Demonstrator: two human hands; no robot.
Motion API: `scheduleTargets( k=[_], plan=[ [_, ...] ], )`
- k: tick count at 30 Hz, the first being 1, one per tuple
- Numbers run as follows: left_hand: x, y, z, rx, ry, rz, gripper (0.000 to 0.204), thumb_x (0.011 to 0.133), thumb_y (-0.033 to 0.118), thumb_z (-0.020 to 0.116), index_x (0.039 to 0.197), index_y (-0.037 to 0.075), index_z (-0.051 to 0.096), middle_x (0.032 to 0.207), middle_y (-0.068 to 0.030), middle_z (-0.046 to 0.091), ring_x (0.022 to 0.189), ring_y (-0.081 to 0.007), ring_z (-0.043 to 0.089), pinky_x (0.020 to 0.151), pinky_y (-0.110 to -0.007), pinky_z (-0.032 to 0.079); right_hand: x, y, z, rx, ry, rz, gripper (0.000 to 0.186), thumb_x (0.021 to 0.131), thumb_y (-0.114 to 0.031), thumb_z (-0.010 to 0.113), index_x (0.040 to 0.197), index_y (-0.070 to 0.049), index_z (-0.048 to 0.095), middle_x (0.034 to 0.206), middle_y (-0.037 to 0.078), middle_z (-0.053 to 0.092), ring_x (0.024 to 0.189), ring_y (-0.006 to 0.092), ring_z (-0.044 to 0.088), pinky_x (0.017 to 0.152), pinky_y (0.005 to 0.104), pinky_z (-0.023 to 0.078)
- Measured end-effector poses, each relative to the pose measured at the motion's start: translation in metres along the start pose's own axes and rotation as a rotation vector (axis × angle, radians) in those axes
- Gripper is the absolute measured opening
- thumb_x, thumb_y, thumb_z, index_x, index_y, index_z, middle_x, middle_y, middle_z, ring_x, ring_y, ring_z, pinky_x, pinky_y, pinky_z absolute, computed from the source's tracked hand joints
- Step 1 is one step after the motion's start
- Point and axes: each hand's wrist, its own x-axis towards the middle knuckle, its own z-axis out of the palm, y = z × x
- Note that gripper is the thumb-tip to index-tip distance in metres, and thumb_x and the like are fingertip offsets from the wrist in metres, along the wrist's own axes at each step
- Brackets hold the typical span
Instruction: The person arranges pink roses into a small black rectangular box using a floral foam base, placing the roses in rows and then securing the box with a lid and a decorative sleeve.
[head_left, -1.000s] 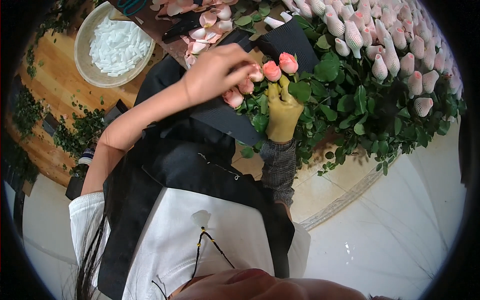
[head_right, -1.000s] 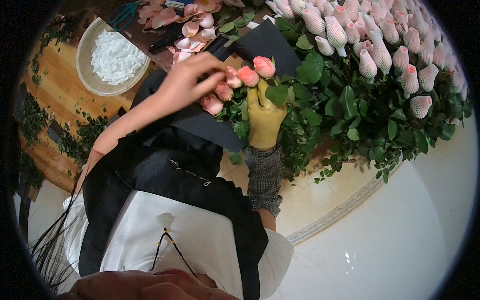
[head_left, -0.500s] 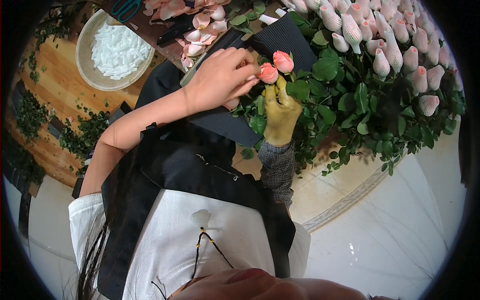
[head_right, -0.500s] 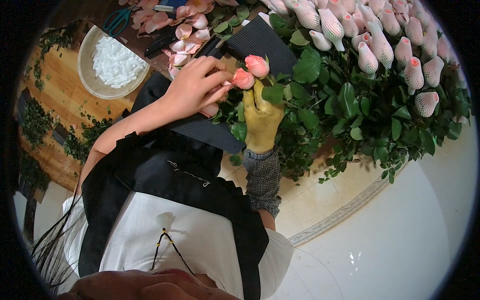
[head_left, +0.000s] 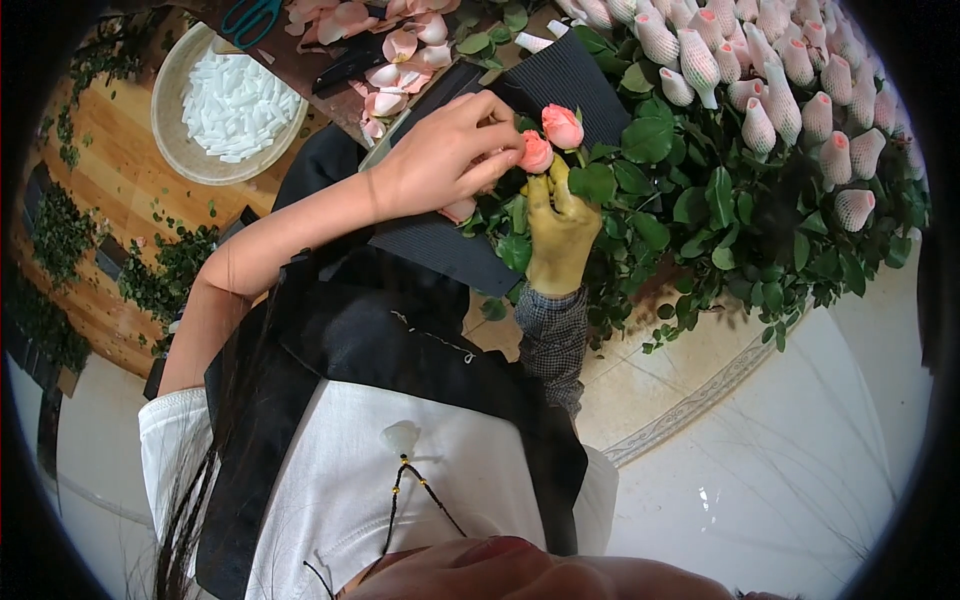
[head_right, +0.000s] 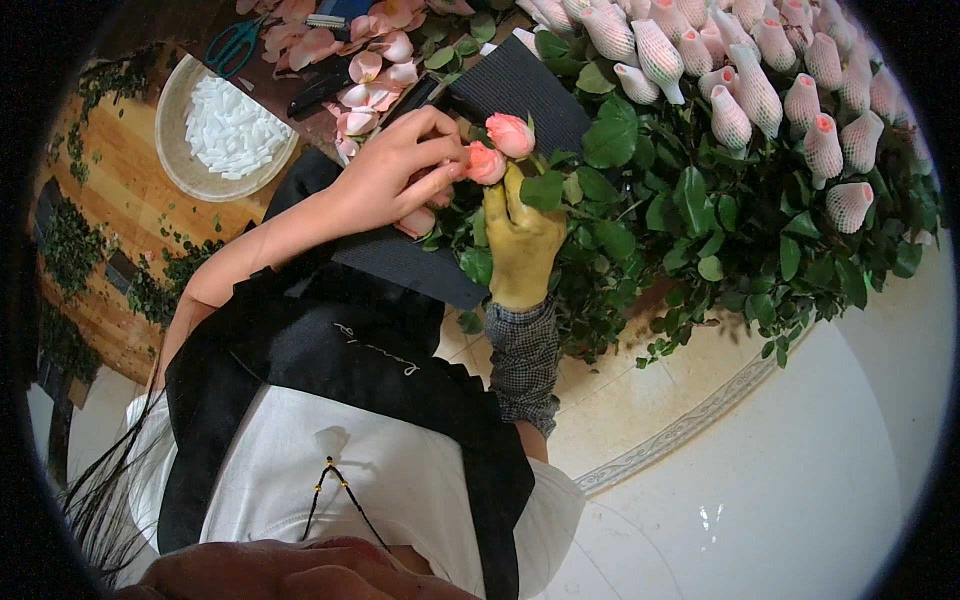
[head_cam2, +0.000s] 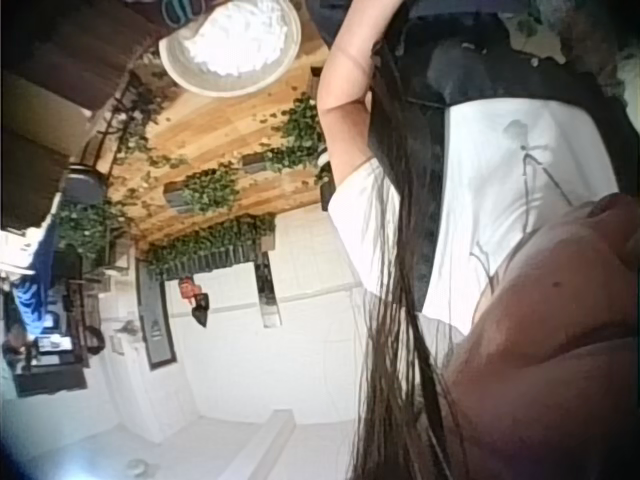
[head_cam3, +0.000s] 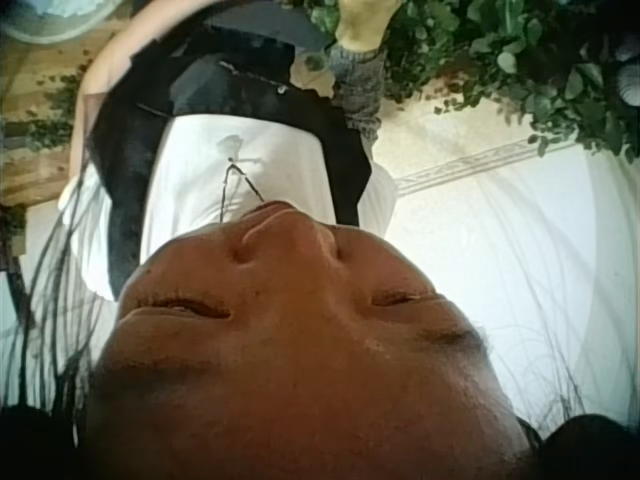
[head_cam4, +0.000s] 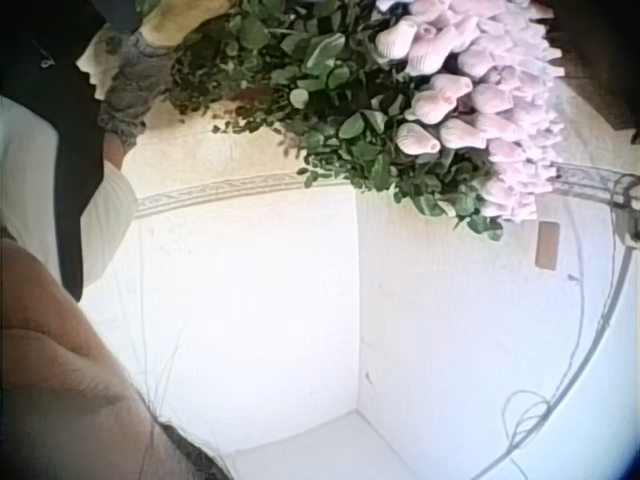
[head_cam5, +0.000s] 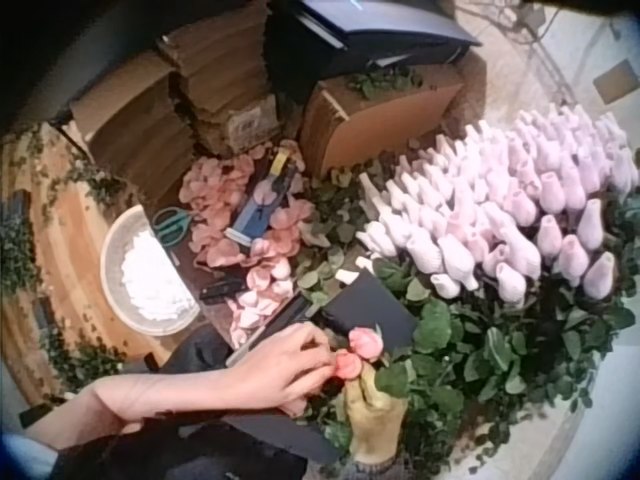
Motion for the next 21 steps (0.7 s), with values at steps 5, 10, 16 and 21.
scheduleTargets(
  k=[5,10,16,21],
  plan=[
    [0.004,0.007,-0.01,0.057,-0.086,0.124,0.014,0.087,0.012,0.068,0.1,0.009,0.069,0.096,-0.0086,0.054,0.089,-0.0289,0.057,0.076,-0.039,0.048,-0.003,0.009,0.006,0.046,0.048,0.019,0.022,0.087,-0.006,0.07,0.109,-0.007,0.072,0.084,0.009,0.066,0.071,0.0231,0.062,0.066,0.0339,0.051],
    [0.003,0.005,-0.012,0.054,-0.097,0.047,0.018,0.085,0.01,0.067,0.102,0.007,0.07,0.096,-0.0095,0.055,0.084,-0.0286,0.06,0.072,-0.038,0.05,-0.006,0.011,0.005,0.049,-0.026,0.068,0.024,0.086,-0.008,0.07,0.109,-0.002,0.071,0.11,0.014,0.069,0.095,0.0311,0.067,0.083,0.0387,0.054],
    [0.004,0.006,-0.002,0.05,0.0,-0.146,0.018,0.091,0.017,0.065,0.1,0.003,0.071,0.095,-0.0097,0.057,0.083,-0.0287,0.063,0.074,-0.038,0.053,-0.006,0.014,0.008,0.009,-0.039,-0.003,0.024,0.085,-0.006,0.07,0.108,0.0,0.07,0.109,0.014,0.07,0.095,0.0316,0.068,0.084,0.0382,0.054],
    [0.008,0.002,-0.006,-0.016,-0.116,-0.135,0.018,0.09,0.02,0.066,0.098,0.004,0.07,0.094,-0.0102,0.06,0.082,-0.0295,0.064,0.073,-0.039,0.053,-0.005,0.01,0.009,0.015,0.006,0.024,0.021,0.087,-0.003,0.068,0.108,-0.005,0.071,0.105,0.004,0.07,0.076,0.0206,0.064,0.069,0.0336,0.051]
  ],
)
